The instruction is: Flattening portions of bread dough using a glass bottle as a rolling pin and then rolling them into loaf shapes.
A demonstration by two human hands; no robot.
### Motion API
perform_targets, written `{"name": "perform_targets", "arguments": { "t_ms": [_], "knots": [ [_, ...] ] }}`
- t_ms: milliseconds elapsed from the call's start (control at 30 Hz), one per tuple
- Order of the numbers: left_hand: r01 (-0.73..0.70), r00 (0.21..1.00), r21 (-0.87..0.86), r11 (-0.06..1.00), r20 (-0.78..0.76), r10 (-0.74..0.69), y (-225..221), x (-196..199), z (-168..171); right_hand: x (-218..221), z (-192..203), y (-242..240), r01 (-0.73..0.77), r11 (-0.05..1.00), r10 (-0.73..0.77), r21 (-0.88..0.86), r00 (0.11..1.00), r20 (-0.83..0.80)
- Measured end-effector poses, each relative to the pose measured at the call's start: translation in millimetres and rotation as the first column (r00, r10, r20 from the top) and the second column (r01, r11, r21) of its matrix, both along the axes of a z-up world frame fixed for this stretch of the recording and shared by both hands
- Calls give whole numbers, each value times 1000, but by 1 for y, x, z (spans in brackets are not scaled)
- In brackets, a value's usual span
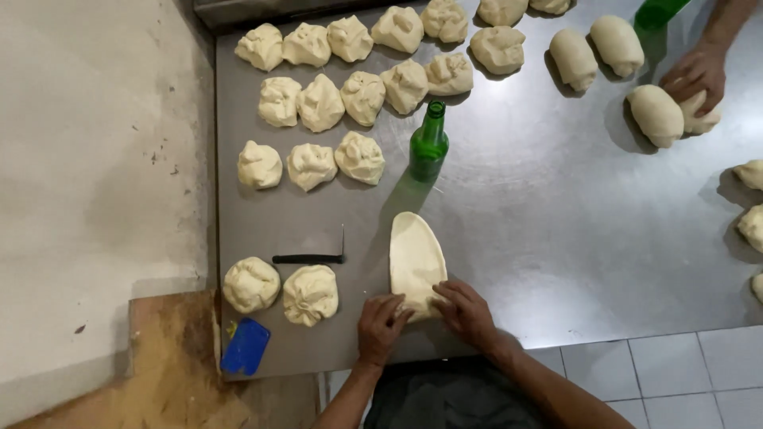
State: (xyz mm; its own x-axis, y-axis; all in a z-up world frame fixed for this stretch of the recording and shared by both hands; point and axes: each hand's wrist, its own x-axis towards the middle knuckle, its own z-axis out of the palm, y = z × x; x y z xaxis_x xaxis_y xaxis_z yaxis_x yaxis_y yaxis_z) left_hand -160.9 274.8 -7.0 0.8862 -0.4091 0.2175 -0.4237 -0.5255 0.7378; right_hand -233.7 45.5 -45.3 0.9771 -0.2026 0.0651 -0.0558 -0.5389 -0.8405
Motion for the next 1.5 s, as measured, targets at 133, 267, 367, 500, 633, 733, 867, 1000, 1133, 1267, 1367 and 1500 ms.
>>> {"name": "perform_targets", "arguments": {
  "t_ms": [133,267,367,500,633,733,867,1000,1133,1267,1367,1500],
  "knots": [
    [172,963,-19,985,216,-164,-1,-33,28,-18,31,26,-167,927,273,-335,914,300],
    [111,916,206,972,359,-181,-22,-24,57,5,66,52,-17,850,194,-527,940,282],
    [33,986,235,971,153,-71,-40,-8,6,24,33,46,-5,852,40,-523,998,56],
    [160,972,448,879,-229,-60,-43,24,28,39,16,32,-130,857,-65,-498,932,-356],
    [-3,1000,7,1000,-7,3,-30,6,26,18,62,40,179,984,-180,20,971,160],
    [59,994,97,994,89,-68,-28,-16,41,5,59,51,150,936,-80,-319,972,223],
    [-101,990,86,991,111,91,-69,25,15,69,55,41,194,918,-83,-347,947,311],
    [-216,969,40,976,135,209,-96,104,12,145,52,15,277,950,-231,-142,933,275],
    [-201,980,-205,958,-31,199,-92,120,7,154,73,-3,327,913,-327,243,944,-40],
    [-244,968,-269,932,-18,249,-83,82,34,114,63,6,298,955,-291,9,925,243],
    [-104,975,-124,987,185,126,-92,81,49,115,67,17,202,947,-114,-249,938,328],
    [-247,939,-15,969,244,243,-121,144,25,183,44,-2,210,948,-124,-241,936,329]
  ]
}}
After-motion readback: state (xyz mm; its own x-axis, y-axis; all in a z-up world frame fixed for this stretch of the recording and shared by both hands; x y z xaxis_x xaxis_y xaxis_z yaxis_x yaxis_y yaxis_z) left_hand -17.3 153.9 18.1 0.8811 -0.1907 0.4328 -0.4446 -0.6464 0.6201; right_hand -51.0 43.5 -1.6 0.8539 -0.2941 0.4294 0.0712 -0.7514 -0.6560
